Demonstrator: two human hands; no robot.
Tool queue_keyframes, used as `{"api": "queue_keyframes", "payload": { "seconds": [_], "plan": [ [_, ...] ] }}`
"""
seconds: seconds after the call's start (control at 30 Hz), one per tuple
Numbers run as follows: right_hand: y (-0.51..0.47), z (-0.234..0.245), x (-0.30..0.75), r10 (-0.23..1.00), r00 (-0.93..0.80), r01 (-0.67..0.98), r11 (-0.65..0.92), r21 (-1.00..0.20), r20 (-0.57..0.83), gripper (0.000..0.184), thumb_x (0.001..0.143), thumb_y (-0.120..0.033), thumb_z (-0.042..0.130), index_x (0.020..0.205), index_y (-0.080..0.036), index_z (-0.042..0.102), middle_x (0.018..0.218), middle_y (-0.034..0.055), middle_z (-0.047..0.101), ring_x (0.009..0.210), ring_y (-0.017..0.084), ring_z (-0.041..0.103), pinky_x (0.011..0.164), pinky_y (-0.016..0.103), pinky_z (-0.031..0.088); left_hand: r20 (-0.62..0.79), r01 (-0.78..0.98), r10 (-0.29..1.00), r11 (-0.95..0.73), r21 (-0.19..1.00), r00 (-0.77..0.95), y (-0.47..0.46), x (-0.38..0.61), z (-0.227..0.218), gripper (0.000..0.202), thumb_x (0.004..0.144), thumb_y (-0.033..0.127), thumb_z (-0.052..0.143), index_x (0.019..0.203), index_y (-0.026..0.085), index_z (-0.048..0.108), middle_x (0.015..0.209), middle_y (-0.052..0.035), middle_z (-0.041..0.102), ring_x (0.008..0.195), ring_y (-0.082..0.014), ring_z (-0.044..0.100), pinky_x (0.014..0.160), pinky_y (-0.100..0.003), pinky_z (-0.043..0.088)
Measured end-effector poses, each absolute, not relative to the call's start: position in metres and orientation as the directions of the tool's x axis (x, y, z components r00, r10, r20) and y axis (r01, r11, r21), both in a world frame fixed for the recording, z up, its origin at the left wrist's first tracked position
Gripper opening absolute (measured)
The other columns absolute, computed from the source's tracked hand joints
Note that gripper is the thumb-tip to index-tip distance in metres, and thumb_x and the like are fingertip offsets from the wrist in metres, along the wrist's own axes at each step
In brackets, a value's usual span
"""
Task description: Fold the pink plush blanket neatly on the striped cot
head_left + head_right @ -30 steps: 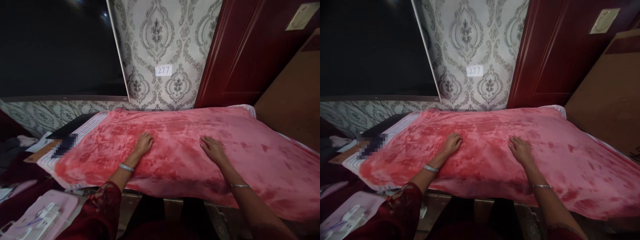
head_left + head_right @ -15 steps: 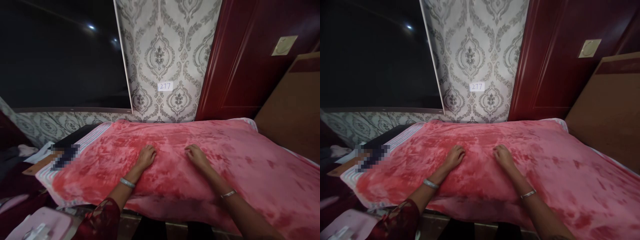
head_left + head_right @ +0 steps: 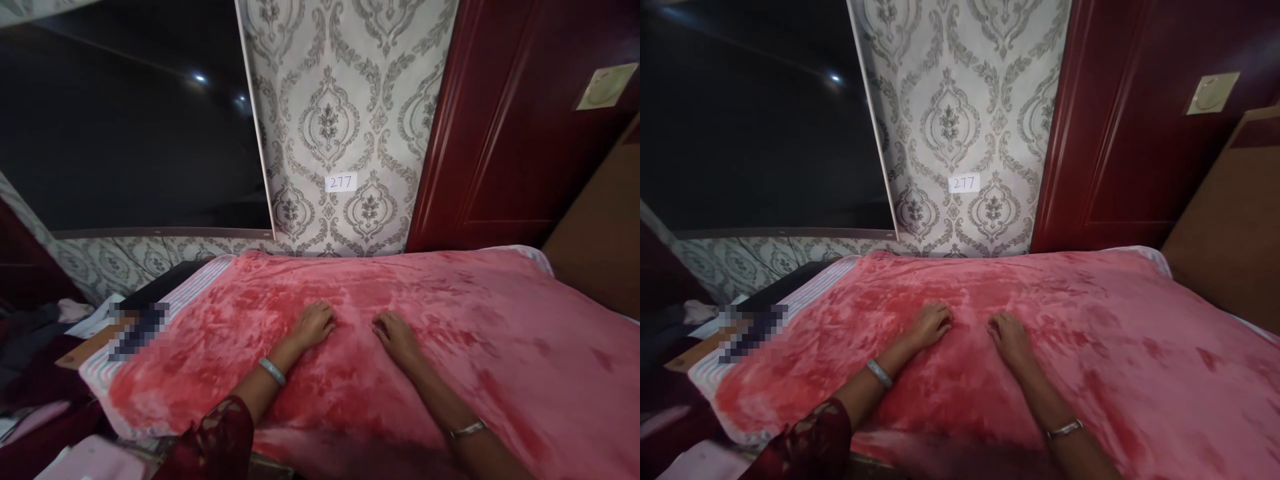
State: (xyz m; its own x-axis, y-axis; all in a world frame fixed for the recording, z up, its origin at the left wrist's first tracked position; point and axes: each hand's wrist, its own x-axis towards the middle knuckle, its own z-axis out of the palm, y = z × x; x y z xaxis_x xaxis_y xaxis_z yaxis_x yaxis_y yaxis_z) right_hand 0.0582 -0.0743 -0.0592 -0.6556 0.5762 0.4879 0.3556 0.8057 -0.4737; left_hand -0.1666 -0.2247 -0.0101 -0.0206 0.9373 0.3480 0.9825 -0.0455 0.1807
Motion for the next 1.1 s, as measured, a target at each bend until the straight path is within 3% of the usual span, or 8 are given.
{"api": "queue_keyframes", "payload": {
  "seconds": [0.37, 0.53, 0.6, 0.87, 1.03, 1.1],
  "plan": [
    [-0.075, -0.058, 0.06, 0.567, -0.668, 0.391, 0.818, -0.422, 0.482, 0.022, 0.09, -0.014, 0.044, 0.075, -0.02, 0.059, 0.081, 0.0065, 0.064, 0.079, 0.021, 0.056, 0.072, 0.032, 0.04, 0.436, 0.98, 0.9, -0.071, 0.187, -0.018, -0.214, -0.168, -0.024, 0.015, 0.095, 0.013, 0.053, 0.085, 0.018, 0.063, 0.09, -0.0065, 0.066, 0.088, -0.0197, 0.057, 0.081, -0.034, 0.043],
    [-0.08, -0.052, 0.062, 0.524, -0.651, 0.364, 0.85, -0.38, 0.549, 0.016, 0.093, -0.022, 0.055, 0.1, -0.018, 0.069, 0.099, 0.0101, 0.068, 0.095, 0.025, 0.059, 0.084, 0.036, 0.044, 0.469, 0.971, 0.883, -0.082, 0.226, -0.034, -0.205, -0.174, -0.028, 0.014, 0.096, 0.014, 0.052, 0.086, 0.018, 0.061, 0.09, -0.0066, 0.064, 0.088, -0.0205, 0.057, 0.082, -0.034, 0.043],
    [-0.081, -0.05, 0.063, 0.503, -0.667, 0.355, 0.863, -0.359, 0.55, 0.022, 0.093, -0.028, 0.061, 0.112, -0.019, 0.069, 0.106, 0.011, 0.068, 0.099, 0.026, 0.059, 0.085, 0.037, 0.045, 0.491, 0.97, 0.871, -0.092, 0.225, -0.031, -0.202, -0.176, -0.029, 0.015, 0.097, 0.016, 0.051, 0.085, 0.018, 0.06, 0.089, -0.0066, 0.064, 0.087, -0.0208, 0.057, 0.082, -0.035, 0.043],
    [-0.098, -0.026, 0.044, 0.432, -0.731, 0.329, 0.901, -0.282, 0.528, 0.034, 0.093, -0.037, 0.068, 0.122, -0.02, 0.067, 0.111, 0.0113, 0.065, 0.104, 0.027, 0.056, 0.088, 0.039, 0.044, 0.596, 0.976, 0.802, -0.153, 0.155, 0.032, -0.204, -0.179, -0.028, 0.019, 0.101, 0.02, 0.047, 0.086, 0.018, 0.059, 0.087, -0.0053, 0.062, 0.085, -0.0195, 0.055, 0.081, -0.034, 0.043],
    [-0.109, -0.03, 0.02, 0.435, -0.765, 0.339, 0.899, -0.277, 0.475, 0.009, 0.097, -0.027, 0.063, 0.097, -0.02, 0.069, 0.096, 0.0082, 0.066, 0.093, 0.023, 0.057, 0.08, 0.035, 0.041, 0.62, 0.981, 0.779, -0.177, 0.076, 0.093, -0.208, -0.176, -0.027, 0.022, 0.102, 0.022, 0.044, 0.086, 0.018, 0.059, 0.087, -0.0063, 0.062, 0.084, -0.0205, 0.055, 0.079, -0.035, 0.044],
    [-0.108, -0.037, 0.017, 0.437, -0.759, 0.339, 0.898, -0.28, 0.483, 0.014, 0.099, -0.022, 0.057, 0.088, -0.02, 0.066, 0.091, 0.0077, 0.066, 0.088, 0.023, 0.058, 0.078, 0.034, 0.04, 0.596, 0.983, 0.797, -0.169, 0.066, 0.097, -0.21, -0.172, -0.026, 0.022, 0.102, 0.022, 0.044, 0.087, 0.018, 0.059, 0.087, -0.0067, 0.062, 0.086, -0.0209, 0.055, 0.08, -0.035, 0.045]
  ]
}}
